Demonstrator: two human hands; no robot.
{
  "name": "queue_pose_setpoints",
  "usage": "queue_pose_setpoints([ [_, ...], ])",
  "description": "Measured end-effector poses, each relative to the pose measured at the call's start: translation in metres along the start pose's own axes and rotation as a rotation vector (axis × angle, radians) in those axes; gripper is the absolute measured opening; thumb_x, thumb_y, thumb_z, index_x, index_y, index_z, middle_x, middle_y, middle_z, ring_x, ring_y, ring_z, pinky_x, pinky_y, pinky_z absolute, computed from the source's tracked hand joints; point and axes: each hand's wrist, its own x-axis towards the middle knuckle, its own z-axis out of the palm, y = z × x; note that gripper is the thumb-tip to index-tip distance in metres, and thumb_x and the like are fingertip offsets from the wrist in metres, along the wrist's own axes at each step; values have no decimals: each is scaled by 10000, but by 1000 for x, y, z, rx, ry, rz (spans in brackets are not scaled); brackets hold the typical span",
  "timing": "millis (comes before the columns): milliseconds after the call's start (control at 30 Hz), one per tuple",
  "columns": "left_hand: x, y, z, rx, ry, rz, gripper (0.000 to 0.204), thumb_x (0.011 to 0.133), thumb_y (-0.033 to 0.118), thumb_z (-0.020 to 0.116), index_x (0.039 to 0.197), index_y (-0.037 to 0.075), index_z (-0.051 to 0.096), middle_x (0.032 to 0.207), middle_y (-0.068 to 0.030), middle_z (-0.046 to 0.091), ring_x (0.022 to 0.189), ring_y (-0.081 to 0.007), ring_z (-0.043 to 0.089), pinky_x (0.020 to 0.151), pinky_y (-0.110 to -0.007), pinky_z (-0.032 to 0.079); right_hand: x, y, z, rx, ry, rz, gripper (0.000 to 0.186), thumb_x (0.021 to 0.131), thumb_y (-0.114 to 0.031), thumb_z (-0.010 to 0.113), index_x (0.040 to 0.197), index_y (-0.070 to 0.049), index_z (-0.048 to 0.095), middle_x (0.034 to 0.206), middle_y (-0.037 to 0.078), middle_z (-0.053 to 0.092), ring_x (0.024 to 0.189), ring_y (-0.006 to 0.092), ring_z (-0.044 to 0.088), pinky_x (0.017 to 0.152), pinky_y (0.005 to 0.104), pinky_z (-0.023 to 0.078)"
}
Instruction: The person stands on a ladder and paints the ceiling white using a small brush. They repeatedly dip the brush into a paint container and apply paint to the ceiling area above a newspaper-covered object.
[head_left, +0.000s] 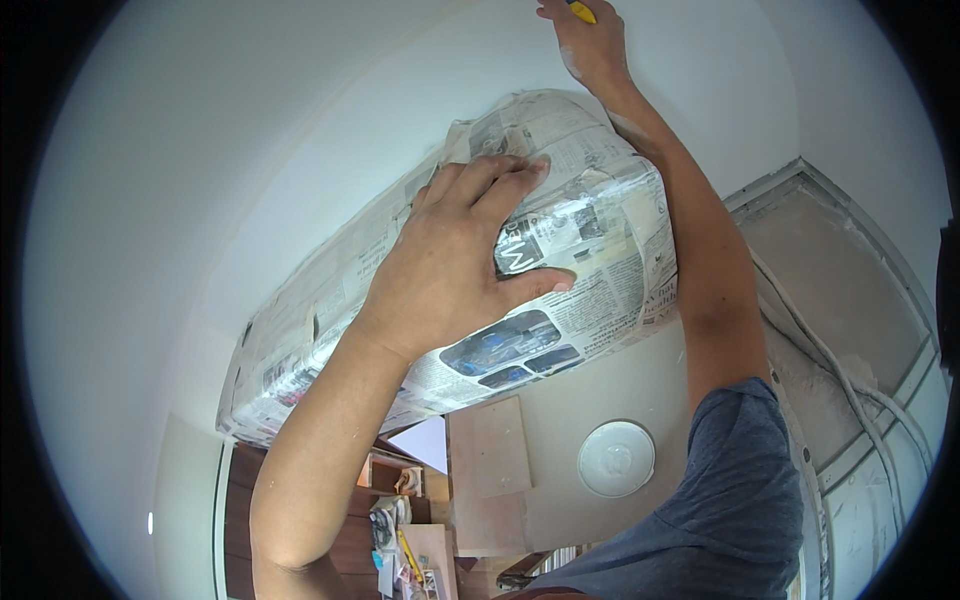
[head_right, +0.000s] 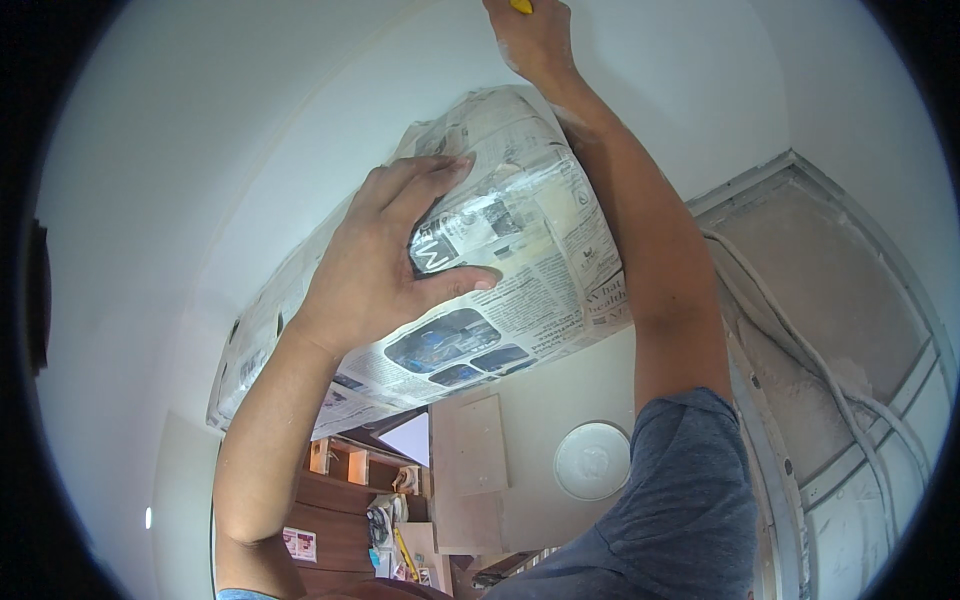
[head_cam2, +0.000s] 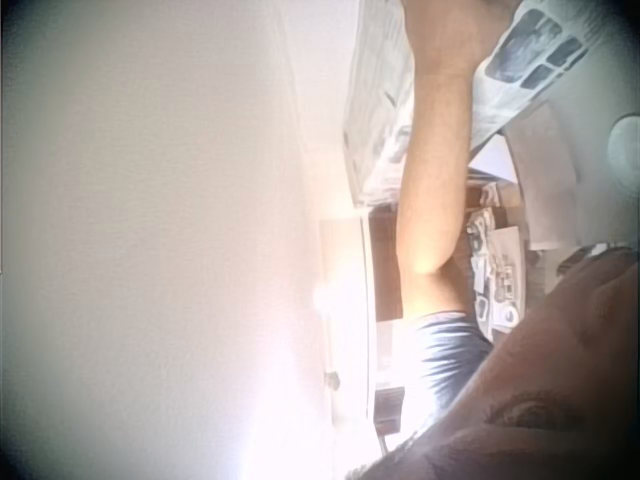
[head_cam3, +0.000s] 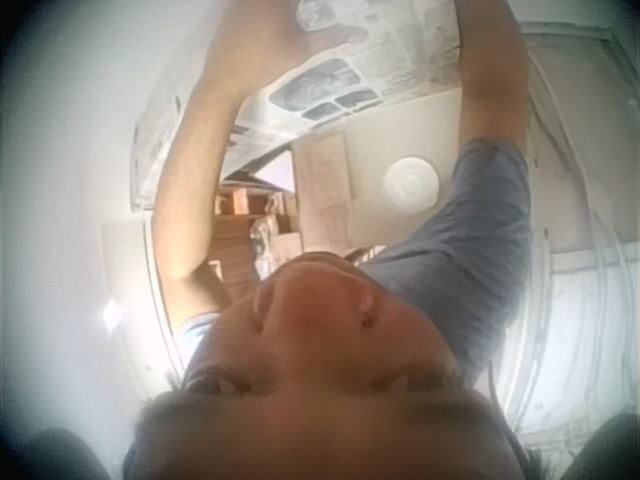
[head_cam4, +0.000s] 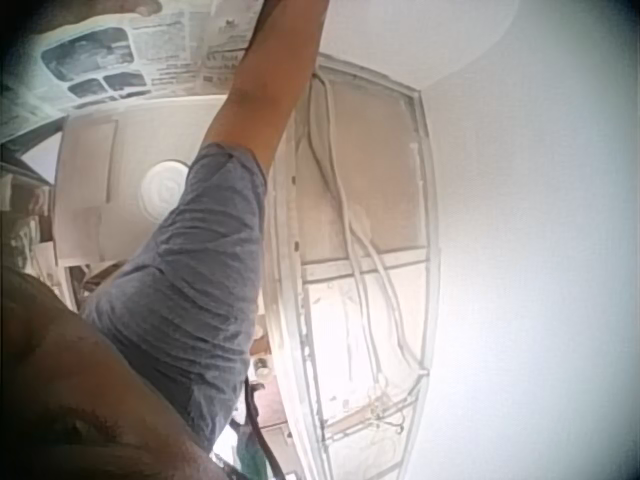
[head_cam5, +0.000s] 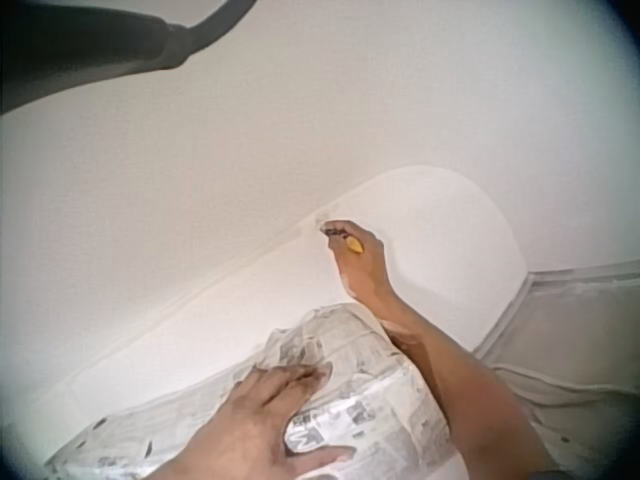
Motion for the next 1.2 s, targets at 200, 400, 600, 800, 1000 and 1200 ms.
queue_pose_setpoints([
  [200,0,0,0,3,8,6,904,786,562,902,1492,70,624,1431,-171,629,1307,-381,602,1159,-529,485,0,-1,1,-12,-4,-17,274,1035,-110,622,1231,24,758,1036,86,779,936,154,663,870,290,530],
  [400,0,1,0,4,1,0,902,782,549,910,1489,69,623,1428,-153,633,1303,-366,606,1157,-520,491,-2,-6,0,-57,-17,15,283,1036,-122,620,1236,22,760,1029,94,781,917,156,664,851,294,533],
  [600,0,1,0,15,-7,-6,901,783,552,909,1491,74,621,1421,-145,636,1303,-355,608,1159,-519,493,-3,-8,0,-51,-26,13,285,1035,-130,622,1235,20,761,1028,100,785,895,160,663,836,294,533],
  [800,1,1,0,8,-11,-7,903,789,564,902,1496,78,618,1426,-148,632,1315,-354,603,1162,-523,492,-3,-4,2,-33,-32,-31,281,1041,-128,625,1240,19,761,1037,105,788,919,160,676,851,296,537],
  [1000,2,1,-2,-35,-59,-43,962,746,510,956,1530,83,596,1515,-221,583,1408,-426,554,1209,-509,455,-3,-3,2,-64,-33,-22,272,1041,-123,632,1234,14,768,1032,105,797,915,161,685,854,300,545],
  [1200,2,2,-3,-27,-60,-48,964,748,515,954,1530,81,596,1516,-222,582,1409,-429,552,1210,-512,452,-3,-2,3,-55,-31,-28,271,1038,-124,637,1228,16,770,1021,102,797,908,156,682,847,299,545],
])
